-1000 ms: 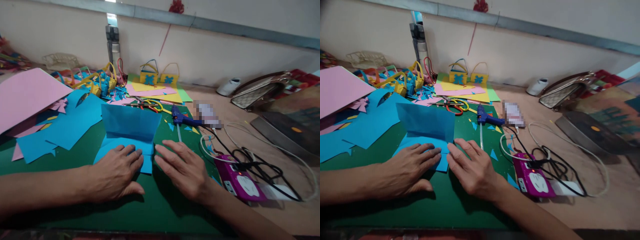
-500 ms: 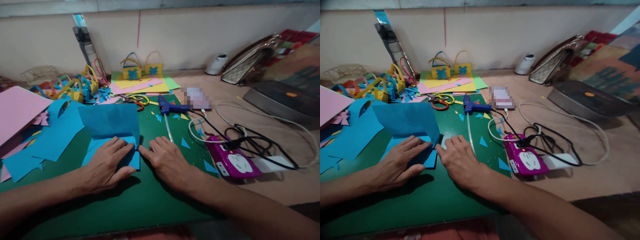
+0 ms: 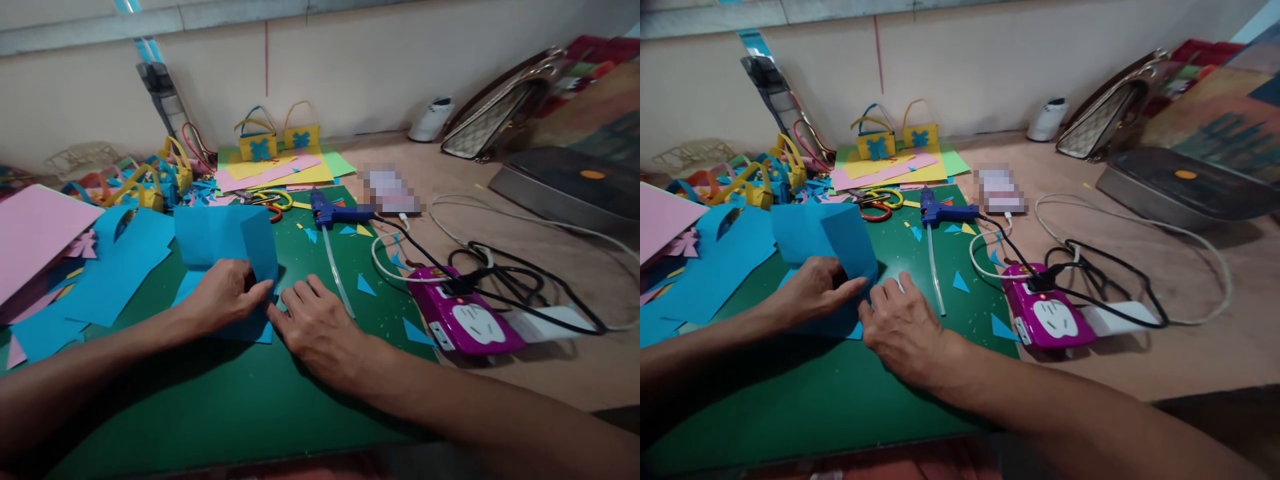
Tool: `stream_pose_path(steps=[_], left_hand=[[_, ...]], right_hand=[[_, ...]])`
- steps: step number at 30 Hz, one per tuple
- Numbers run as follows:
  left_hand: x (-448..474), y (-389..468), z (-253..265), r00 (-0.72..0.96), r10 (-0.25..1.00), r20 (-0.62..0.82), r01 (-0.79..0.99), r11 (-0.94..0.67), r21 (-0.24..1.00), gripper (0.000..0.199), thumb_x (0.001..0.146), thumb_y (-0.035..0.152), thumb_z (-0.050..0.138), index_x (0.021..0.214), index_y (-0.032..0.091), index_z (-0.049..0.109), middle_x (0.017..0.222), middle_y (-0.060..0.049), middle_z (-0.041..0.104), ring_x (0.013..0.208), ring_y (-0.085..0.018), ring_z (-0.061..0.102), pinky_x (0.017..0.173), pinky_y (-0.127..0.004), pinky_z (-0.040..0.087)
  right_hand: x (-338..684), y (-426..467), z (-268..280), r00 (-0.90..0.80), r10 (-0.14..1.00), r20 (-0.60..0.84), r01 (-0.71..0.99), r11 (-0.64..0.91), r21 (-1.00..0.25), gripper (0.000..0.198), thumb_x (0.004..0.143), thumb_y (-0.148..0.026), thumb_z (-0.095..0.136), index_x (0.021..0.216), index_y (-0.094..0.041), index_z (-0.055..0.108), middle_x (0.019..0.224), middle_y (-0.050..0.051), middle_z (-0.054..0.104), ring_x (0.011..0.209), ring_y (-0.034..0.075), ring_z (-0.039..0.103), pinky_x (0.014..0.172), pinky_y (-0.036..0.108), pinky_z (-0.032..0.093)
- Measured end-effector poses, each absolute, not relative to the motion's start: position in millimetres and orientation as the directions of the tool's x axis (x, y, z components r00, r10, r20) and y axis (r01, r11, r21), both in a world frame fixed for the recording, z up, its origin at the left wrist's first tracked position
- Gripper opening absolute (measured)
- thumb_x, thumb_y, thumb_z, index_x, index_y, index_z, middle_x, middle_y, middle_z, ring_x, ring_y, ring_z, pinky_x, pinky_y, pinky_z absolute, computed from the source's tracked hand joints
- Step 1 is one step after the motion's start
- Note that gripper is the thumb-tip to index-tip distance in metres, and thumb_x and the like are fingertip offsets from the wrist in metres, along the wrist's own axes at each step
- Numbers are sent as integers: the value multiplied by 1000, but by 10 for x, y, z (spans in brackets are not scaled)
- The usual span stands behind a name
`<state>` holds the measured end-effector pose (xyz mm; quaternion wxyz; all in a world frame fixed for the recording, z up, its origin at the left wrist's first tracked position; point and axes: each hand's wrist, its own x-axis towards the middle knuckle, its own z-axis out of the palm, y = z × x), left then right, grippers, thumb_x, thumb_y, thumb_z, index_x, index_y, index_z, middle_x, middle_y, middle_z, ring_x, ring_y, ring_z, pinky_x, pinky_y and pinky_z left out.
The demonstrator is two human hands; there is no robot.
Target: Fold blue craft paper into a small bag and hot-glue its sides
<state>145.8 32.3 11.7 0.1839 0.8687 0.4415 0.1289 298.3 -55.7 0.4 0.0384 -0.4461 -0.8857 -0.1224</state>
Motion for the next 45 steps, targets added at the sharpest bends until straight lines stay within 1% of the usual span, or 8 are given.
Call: stream_pose_path(steps=[9,15,22,32,36,39,42,45], left_hand=[[1376,377,160,591,796,-130,647,-373,665,37,75,46,44,54,16,51,46,2,48,42,-9,38,40,-20,27],[1305,472,161,565,785,-254,601,-182,778,36,78,47,47,59,17,49,47,1,55,42,-9,47,42,-20,35],[1305,510,164,589,762,-269,562,-147,814,34,81,44,45,59,18,45,43,3,53,38,-8,46,41,-18,34],[1325,460,129,569,795,-212,571,-196,797,36,84,45,43,60,18,47,41,4,50,37,-8,42,40,-18,29],[1286,391,115,608,784,-122,557,-312,770,45,89,48,35,59,17,47,46,3,48,43,-9,42,43,-19,30],[1203,324,91,708,706,16,515,-531,673,47,93,44,30,58,17,47,57,1,50,53,-10,45,51,-21,36],[1088,232,37,804,584,111,467,-736,490,40,95,38,31,84,15,62,84,-6,58,75,-16,53,67,-26,43],[981,135,-36,841,521,147,471,-838,278,41,95,40,31,113,15,59,106,-12,55,89,-23,52,74,-35,43]], right_hand=[[3006,-569,16,-607,771,191,791,564,237,12,79,-10,52,88,-13,59,74,7,58,70,23,52,66,40,36],[3034,-543,9,-597,777,201,799,555,230,12,79,-11,53,88,-13,61,74,8,60,71,22,52,67,39,36],[3048,-519,-15,-569,789,232,822,539,183,21,81,-12,53,100,-15,61,78,6,61,72,22,52,68,38,35],[3056,-490,-44,-558,799,222,829,528,184,18,84,-13,51,98,-15,62,78,7,59,73,22,50,68,38,34],[3067,-468,-33,-547,809,214,835,514,196,16,85,-14,49,94,-15,62,76,7,59,74,22,51,69,38,34],[3083,-463,-25,-565,792,233,824,526,210,16,84,-13,49,92,-15,62,74,7,60,72,22,52,66,37,35],[3092,-464,-29,-622,728,287,782,559,276,18,84,-10,46,90,-12,63,71,8,60,65,21,52,62,37,35],[3084,-463,-37,-716,608,343,698,619,360,22,86,-8,42,86,-8,63,64,8,60,57,19,51,55,34,34]])
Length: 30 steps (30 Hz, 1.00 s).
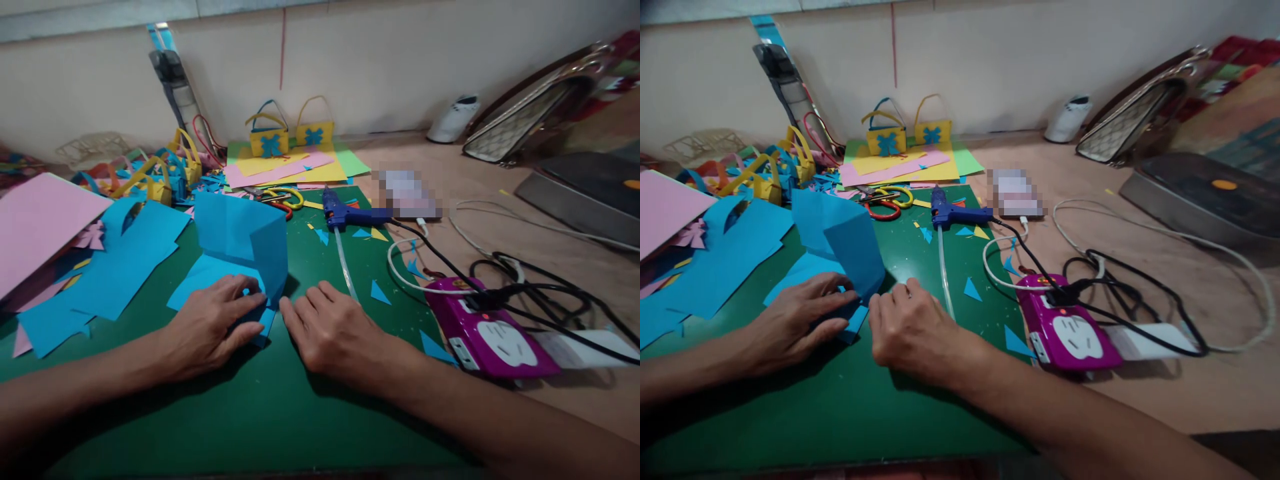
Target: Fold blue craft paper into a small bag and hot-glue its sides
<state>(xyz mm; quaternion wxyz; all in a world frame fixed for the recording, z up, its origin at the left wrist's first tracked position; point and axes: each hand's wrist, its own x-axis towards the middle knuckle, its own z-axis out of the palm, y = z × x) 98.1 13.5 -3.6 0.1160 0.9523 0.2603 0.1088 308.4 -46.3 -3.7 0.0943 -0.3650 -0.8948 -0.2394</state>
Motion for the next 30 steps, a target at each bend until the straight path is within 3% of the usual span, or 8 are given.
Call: stream_pose_path(steps=[4,9,14,20,24,30], left_hand=[[896,66,-113,869,456,193,444,-890,102,48,93,48,35,121,14,54,116,-15,52,97,-29,46,81,-45,42],[863,55,-145,881,438,177,427,-899,98,61,89,60,34,123,12,51,126,-17,50,108,-34,42,88,-51,39],[852,60,-158,886,428,181,420,-904,83,74,83,69,36,126,9,47,128,-19,50,109,-36,44,86,-52,41],[842,109,-132,893,400,205,390,-917,89,51,92,50,37,121,10,50,121,-16,54,105,-30,48,84,-44,44],[856,125,-116,905,383,187,376,-924,73,45,91,49,39,108,12,57,114,-17,55,101,-31,48,81,-46,45],[863,132,-156,919,359,163,368,-930,-27,40,91,46,45,109,12,55,117,-17,54,102,-30,50,83,-45,45]], right_hand=[[3041,-451,-22,-800,483,355,600,662,449,21,86,-7,42,86,-7,63,62,7,60,55,17,52,51,32,32],[2958,-420,10,-843,415,341,537,666,518,20,86,-9,44,85,-7,63,62,6,60,55,17,53,51,31,34],[2906,-359,9,-819,432,379,573,658,488,23,88,-11,41,83,-9,64,59,4,57,53,16,51,51,32,34],[2972,-347,129,-794,463,393,608,594,527,24,91,-12,40,99,-8,62,64,4,58,60,16,52,58,31,34],[2981,-347,185,-795,517,318,600,590,541,32,91,-11,37,116,-12,56,66,3,58,56,15,50,57,31,30],[2939,-300,117,-781,550,297,614,584,531,23,87,-9,40,94,-9,61,64,6,59,57,18,52,59,33,30]])
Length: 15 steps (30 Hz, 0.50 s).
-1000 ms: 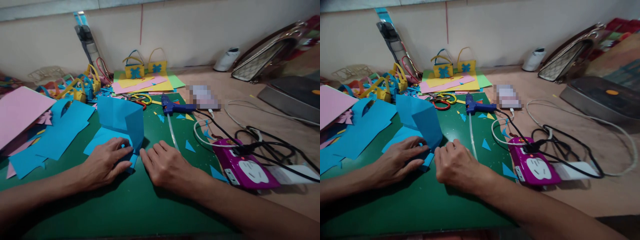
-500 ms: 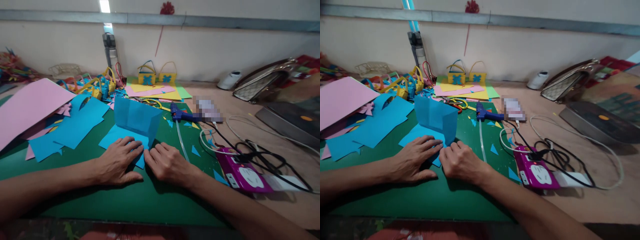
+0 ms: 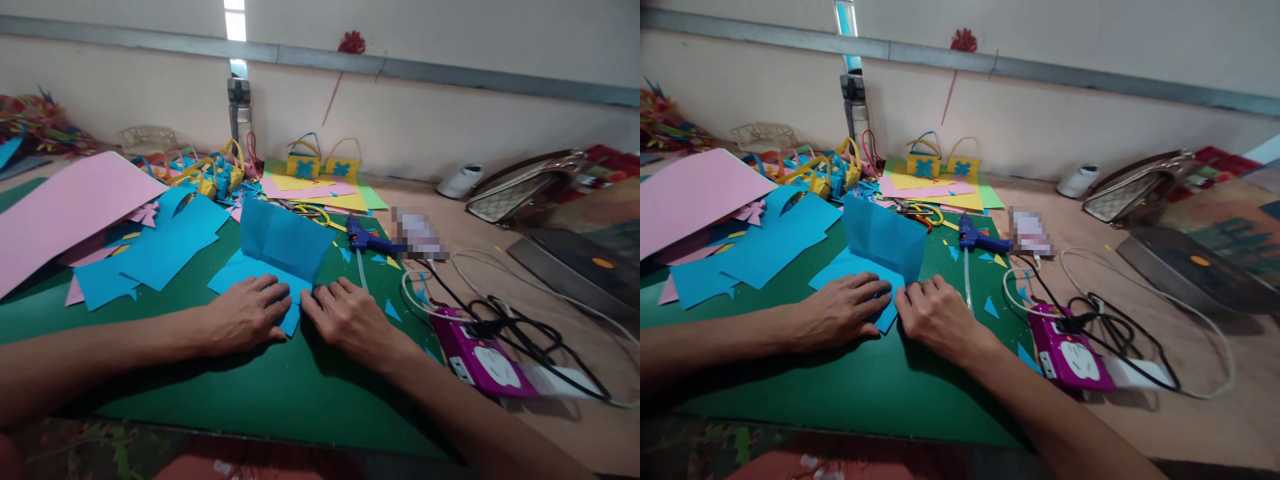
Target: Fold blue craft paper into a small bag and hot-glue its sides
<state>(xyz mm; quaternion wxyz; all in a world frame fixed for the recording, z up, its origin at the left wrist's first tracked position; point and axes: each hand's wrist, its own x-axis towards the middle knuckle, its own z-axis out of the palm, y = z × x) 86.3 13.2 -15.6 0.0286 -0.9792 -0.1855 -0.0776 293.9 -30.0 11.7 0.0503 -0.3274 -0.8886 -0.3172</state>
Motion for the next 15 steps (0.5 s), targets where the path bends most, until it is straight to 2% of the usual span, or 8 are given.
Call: stream_pose_path(steps=[3,6,12,15], left_hand=[[834,87,-151,940,323,113,335,-936,-112,28,94,28,43,113,11,52,122,-18,52,108,-29,48,85,-42,45],[806,36,-121,949,306,76,315,-935,-163,30,91,13,40,119,9,47,124,-19,52,114,-30,46,87,-42,45],[800,108,-79,924,366,109,369,-929,-15,21,91,12,38,108,14,50,111,-15,59,104,-24,53,80,-35,49],[814,148,-80,909,387,158,384,-922,50,20,91,11,36,103,14,52,105,-13,61,98,-23,57,76,-33,50]], right_hand=[[2935,-295,102,-771,561,301,628,590,508,22,86,-7,39,83,-11,60,64,6,59,57,19,52,59,33,30],[2933,-306,117,-765,578,285,635,599,488,19,85,-7,41,81,-13,59,64,5,59,57,19,51,60,33,30],[2942,-333,133,-744,639,197,658,646,388,13,84,-9,48,91,-15,58,72,4,60,63,18,52,62,31,29],[2943,-323,96,-718,660,219,688,625,371,14,85,-9,48,93,-14,58,72,5,60,63,17,51,61,31,28]])
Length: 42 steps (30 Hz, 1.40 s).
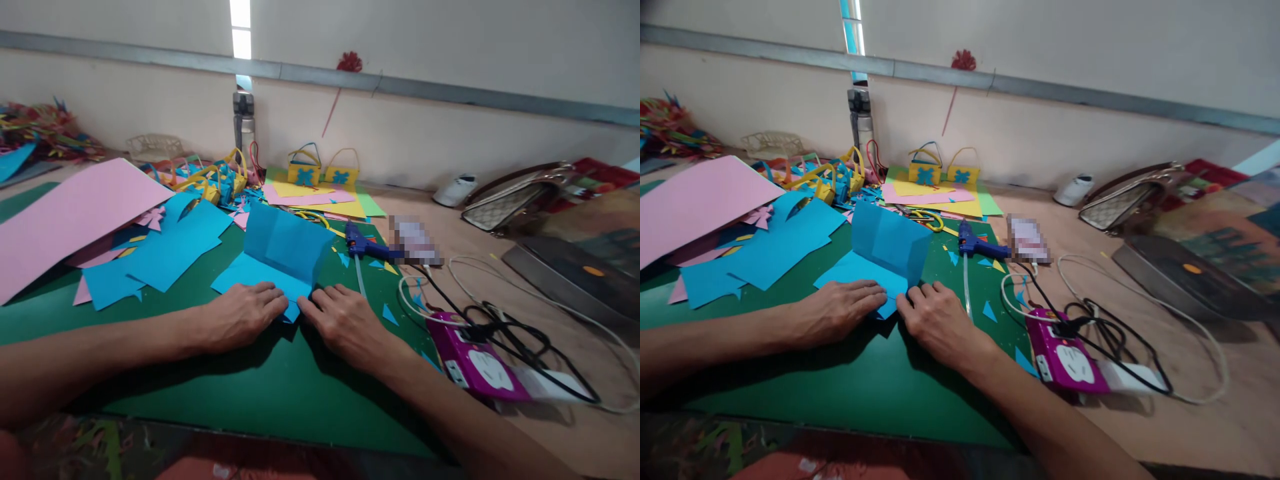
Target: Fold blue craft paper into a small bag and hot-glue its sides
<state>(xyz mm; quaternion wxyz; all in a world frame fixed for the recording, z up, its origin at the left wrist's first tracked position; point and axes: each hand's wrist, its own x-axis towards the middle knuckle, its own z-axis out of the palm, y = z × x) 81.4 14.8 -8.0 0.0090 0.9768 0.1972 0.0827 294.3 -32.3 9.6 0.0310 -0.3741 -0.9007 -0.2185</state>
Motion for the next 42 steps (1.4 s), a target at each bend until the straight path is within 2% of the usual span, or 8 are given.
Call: stream_pose_path(steps=[4,9,14,22,26,29,35,42], left_hand=[[830,113,-39,893,403,203,393,-915,91,23,91,15,33,100,14,54,93,-12,64,86,-23,61,72,-34,50],[834,77,12,865,396,306,374,-918,131,48,83,48,52,114,11,52,94,-14,66,88,-28,62,77,-40,49],[882,137,-13,837,449,313,415,-893,172,30,72,9,53,100,17,61,95,-8,69,92,-24,62,84,-40,47],[948,123,79,836,424,349,301,-885,355,41,64,1,45,99,14,64,97,-10,69,96,-24,62,86,-39,47],[908,113,88,719,527,453,237,-799,553,30,81,9,44,101,16,66,91,-7,71,85,-19,65,77,-31,49],[883,107,102,626,625,466,158,-687,709,24,86,15,48,99,18,67,89,-4,72,78,-16,65,71,-25,50],[880,74,187,605,718,345,55,-470,881,17,84,23,56,91,16,70,86,-4,71,75,-17,62,67,-25,49],[844,50,226,695,690,205,10,-293,956,19,86,29,57,94,17,70,88,-3,64,76,-16,53,73,-26,43]], right_hand=[[2919,-298,37,-698,658,283,710,584,393,14,83,-7,47,79,-15,58,64,3,57,58,17,48,60,31,26],[2893,-317,55,-710,620,335,702,579,415,17,82,-6,46,72,-16,56,60,2,55,55,16,46,59,31,26],[2860,-382,138,-721,573,390,692,567,447,21,84,-6,42,75,-14,59,58,2,53,53,16,44,58,32,26],[2818,-446,265,-735,479,480,676,578,458,25,88,-6,37,86,-9,62,59,3,55,54,16,48,57,32,32],[2903,-439,312,-599,427,677,736,628,254,22,93,-17,41,110,-8,53,67,3,60,61,16,54,60,30,39],[2968,-424,302,-406,480,778,796,604,43,21,90,-31,51,103,-14,50,70,2,60,63,16,56,61,28,43],[2993,-453,269,-273,567,777,789,594,-156,14,88,-27,55,97,-19,47,75,2,61,65,16,59,60,28,46],[2937,-504,287,-187,597,781,723,622,-302,18,84,-18,56,99,-21,47,83,1,63,68,13,61,61,25,48]])
